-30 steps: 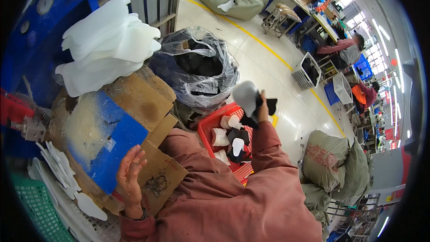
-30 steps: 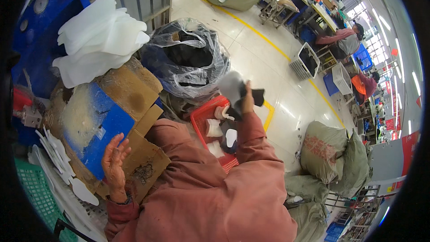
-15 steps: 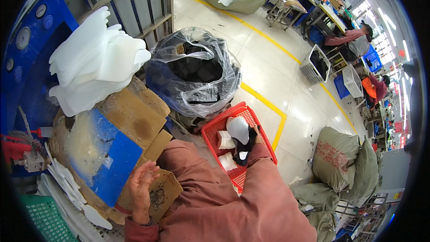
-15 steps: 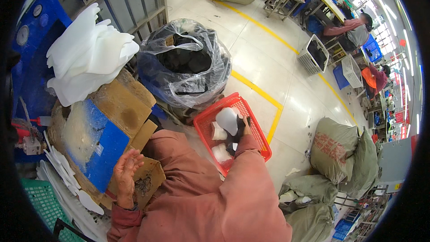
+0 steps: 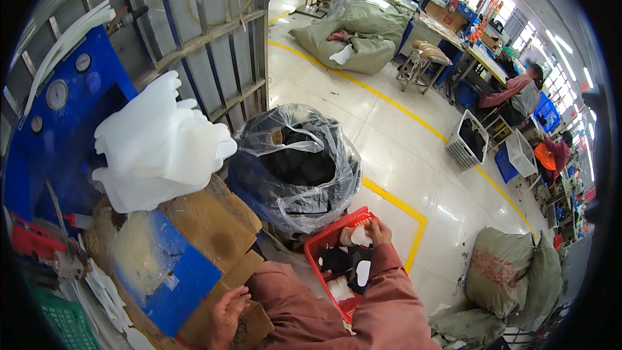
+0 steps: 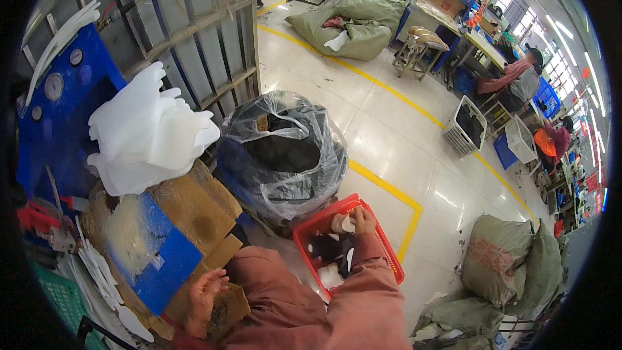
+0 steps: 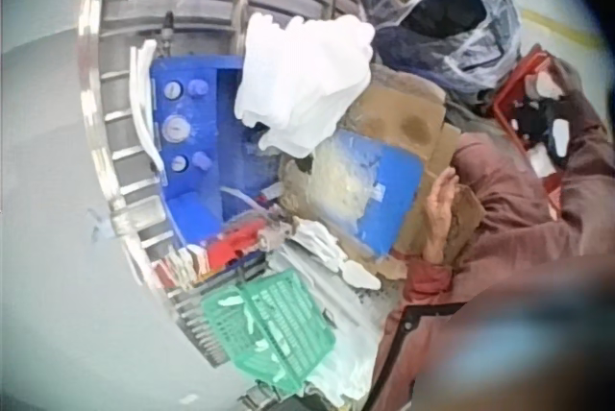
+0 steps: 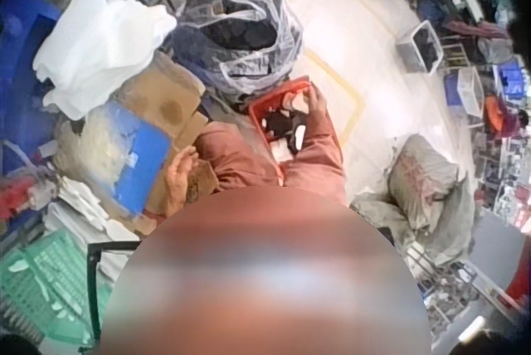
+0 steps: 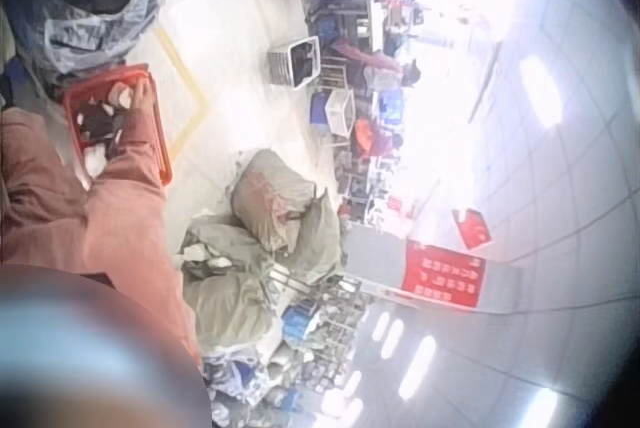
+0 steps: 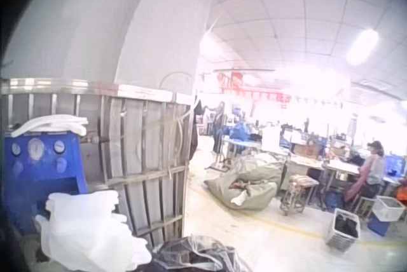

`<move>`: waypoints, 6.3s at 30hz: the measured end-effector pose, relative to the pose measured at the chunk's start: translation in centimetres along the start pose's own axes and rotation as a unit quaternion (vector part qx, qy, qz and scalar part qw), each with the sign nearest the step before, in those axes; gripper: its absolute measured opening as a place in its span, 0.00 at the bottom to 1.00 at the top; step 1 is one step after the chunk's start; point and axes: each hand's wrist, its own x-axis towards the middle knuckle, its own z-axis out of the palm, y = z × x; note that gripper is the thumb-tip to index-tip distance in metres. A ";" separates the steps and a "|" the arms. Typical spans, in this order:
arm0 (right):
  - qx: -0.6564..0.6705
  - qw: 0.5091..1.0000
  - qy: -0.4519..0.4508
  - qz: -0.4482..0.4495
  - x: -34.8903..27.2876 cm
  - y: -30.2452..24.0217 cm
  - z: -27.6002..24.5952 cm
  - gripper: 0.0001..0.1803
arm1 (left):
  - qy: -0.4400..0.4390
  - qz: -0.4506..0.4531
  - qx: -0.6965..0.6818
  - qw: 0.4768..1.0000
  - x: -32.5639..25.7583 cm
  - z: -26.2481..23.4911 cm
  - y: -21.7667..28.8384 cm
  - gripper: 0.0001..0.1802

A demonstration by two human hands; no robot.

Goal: The person repeatedly picks a black glove-like upper and a white insole, aligns them, and presses them together under a pneumatic press. They then place the assembled pair into a red basket. The cycle repeats with new parts from nearby piles.

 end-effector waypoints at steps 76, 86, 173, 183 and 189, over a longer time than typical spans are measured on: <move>-0.638 0.639 -0.323 -0.283 12.0 -12.6 29.2 0.15 | -0.087 0.201 0.322 0.921 5.7 1.0 1.0 0.22; -0.700 0.575 -0.344 -0.245 5.8 -19.8 25.0 0.19 | -0.078 0.112 0.258 0.956 0.9 2.6 4.5 0.19; 0.172 0.783 -0.597 0.027 -34.0 -25.9 29.3 0.22 | 0.125 0.238 -0.087 0.959 -6.0 -4.5 8.8 0.34; 0.224 0.788 -0.566 0.093 -33.7 -24.5 30.5 0.21 | 0.206 0.198 -0.112 0.952 -3.6 -9.1 0.9 0.15; 0.371 0.758 -0.516 0.146 -31.0 -21.8 31.8 0.20 | 0.410 0.214 0.128 0.877 -6.6 -14.8 3.2 0.12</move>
